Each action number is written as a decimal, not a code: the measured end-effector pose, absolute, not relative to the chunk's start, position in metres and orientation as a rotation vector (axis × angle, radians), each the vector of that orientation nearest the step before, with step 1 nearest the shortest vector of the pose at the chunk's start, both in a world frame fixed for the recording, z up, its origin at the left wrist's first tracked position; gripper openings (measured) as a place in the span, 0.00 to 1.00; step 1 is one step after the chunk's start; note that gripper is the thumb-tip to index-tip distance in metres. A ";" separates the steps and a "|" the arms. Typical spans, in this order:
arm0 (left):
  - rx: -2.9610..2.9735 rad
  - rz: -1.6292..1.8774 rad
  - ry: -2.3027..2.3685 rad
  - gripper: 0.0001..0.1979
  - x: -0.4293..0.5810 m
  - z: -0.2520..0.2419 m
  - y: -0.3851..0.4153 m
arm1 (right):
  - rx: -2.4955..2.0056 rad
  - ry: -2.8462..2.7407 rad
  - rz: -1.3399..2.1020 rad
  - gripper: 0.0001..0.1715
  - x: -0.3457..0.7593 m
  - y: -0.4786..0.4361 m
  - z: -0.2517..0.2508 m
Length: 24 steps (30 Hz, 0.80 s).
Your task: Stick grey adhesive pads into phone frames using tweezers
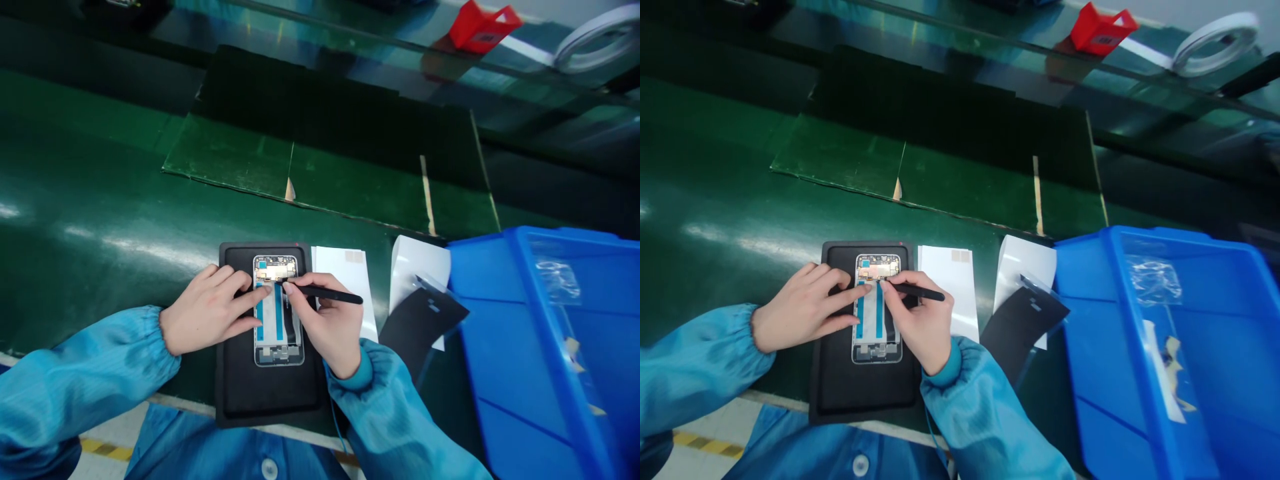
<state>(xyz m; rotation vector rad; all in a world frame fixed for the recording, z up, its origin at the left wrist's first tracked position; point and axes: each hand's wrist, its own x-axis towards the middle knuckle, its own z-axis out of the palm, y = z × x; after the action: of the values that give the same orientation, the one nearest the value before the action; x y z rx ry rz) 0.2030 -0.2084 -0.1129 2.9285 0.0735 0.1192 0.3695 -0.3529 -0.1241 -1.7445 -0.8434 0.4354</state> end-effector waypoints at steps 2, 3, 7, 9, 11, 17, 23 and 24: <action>2.934 0.123 0.093 0.24 0.203 -0.113 -0.208 | -1.740 -0.843 0.441 0.05 0.369 -0.353 -0.124; 2.932 0.120 0.090 0.23 0.203 -0.113 -0.208 | -1.740 -0.844 0.444 0.05 0.370 -0.353 -0.125; 2.894 0.153 0.025 0.17 0.202 -0.113 -0.205 | -1.756 -0.849 0.443 0.05 0.370 -0.355 -0.126; 2.881 0.177 0.003 0.15 0.202 -0.113 -0.205 | -1.761 -0.852 0.440 0.05 0.370 -0.355 -0.126; 2.887 0.180 0.027 0.18 0.202 -0.113 -0.206 | -1.760 -0.854 0.439 0.05 0.370 -0.355 -0.125; 2.949 0.052 0.093 0.23 0.206 -0.109 -0.209 | -1.750 -0.844 0.441 0.05 0.370 -0.353 -0.126; 2.980 -0.046 0.106 0.26 0.212 -0.104 -0.212 | -1.754 -0.813 0.456 0.05 0.370 -0.353 -0.127; 2.979 -0.046 0.114 0.26 0.212 -0.105 -0.212 | -1.753 -0.814 0.456 0.05 0.370 -0.352 -0.127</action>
<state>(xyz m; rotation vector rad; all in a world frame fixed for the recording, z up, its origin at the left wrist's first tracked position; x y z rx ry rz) 0.2121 -0.2120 -0.1046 2.9792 0.1141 -0.0461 0.3697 -0.3524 -0.1272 -1.7527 -0.8138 0.4559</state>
